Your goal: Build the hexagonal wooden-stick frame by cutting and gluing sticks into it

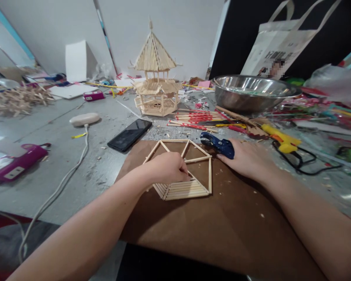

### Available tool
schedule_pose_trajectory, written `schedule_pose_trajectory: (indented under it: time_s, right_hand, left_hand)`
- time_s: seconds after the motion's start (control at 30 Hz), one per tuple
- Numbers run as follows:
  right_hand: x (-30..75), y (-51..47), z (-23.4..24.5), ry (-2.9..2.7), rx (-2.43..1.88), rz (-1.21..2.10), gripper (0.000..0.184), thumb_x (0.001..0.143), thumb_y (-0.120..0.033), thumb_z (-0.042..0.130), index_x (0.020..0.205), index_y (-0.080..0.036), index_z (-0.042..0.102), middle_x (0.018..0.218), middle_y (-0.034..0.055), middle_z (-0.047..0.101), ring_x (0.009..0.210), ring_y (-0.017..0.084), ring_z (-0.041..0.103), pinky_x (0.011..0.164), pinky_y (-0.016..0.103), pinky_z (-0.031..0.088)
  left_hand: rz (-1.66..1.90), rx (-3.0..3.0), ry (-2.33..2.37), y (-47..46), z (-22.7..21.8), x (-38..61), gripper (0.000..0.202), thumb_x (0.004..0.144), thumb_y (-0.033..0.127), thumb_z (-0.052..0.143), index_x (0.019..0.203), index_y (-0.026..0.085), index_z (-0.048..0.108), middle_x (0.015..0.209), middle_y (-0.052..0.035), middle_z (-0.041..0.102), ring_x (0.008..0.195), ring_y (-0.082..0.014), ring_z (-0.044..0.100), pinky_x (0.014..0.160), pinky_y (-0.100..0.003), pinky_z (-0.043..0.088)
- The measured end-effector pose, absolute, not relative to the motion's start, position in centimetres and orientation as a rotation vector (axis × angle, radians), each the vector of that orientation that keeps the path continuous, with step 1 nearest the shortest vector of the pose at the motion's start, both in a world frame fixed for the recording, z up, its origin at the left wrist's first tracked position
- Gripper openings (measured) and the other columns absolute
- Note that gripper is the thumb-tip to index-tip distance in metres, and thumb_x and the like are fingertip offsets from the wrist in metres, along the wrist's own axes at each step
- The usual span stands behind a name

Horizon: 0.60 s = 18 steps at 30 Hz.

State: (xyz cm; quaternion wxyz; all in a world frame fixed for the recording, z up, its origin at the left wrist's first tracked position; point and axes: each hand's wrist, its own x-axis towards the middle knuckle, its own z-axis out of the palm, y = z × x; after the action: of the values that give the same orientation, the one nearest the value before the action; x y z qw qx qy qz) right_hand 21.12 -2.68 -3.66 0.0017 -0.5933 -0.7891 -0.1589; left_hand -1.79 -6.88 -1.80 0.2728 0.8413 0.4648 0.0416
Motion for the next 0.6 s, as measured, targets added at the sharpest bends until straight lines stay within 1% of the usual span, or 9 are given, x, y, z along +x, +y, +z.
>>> schedule_pose_trajectory:
  time_s: [0.1,0.33,0.6]
  right_hand:
    - [21.11,-2.7,-3.67,-2.474,-1.871,-0.499,0.048,0.069,-0.055,0.035,0.093,-0.017,0.05,0.08,0.0104,0.061,0.07,0.027,0.056,0.055,0.035,0.035]
    - [21.15,-2.71,-3.7,-2.474,-1.864,-0.508,0.049,0.069,-0.056,0.034,0.093,-0.017,0.05,0.081,0.01,0.061,0.07,0.026,0.056,0.055,0.034,0.034]
    - [21.12,-2.75,-3.77,-2.474,-1.869,-0.506,0.05,0.068,-0.057,0.035,0.094,-0.017,0.05,0.08,0.011,0.061,0.07,0.027,0.055,0.054,0.033,0.034]
  left_hand:
    - [0.114,2.268,1.241,-6.89,-1.82,-1.82,0.024,0.064,0.034,0.049,0.067,0.018,0.066,0.057,-0.0009,0.06,0.05,-0.0105,0.048,0.048,-0.02,0.033]
    - [0.102,2.268,1.283,-6.97,-1.88,-1.74,0.023,0.063,0.034,0.05,0.067,0.019,0.066,0.059,-0.0017,0.061,0.051,-0.0112,0.049,0.049,-0.021,0.033]
    - [0.056,2.265,1.276,-6.93,-1.66,-1.86,0.023,0.063,0.035,0.05,0.073,0.02,0.065,0.068,-0.0005,0.063,0.059,-0.012,0.052,0.053,-0.02,0.035]
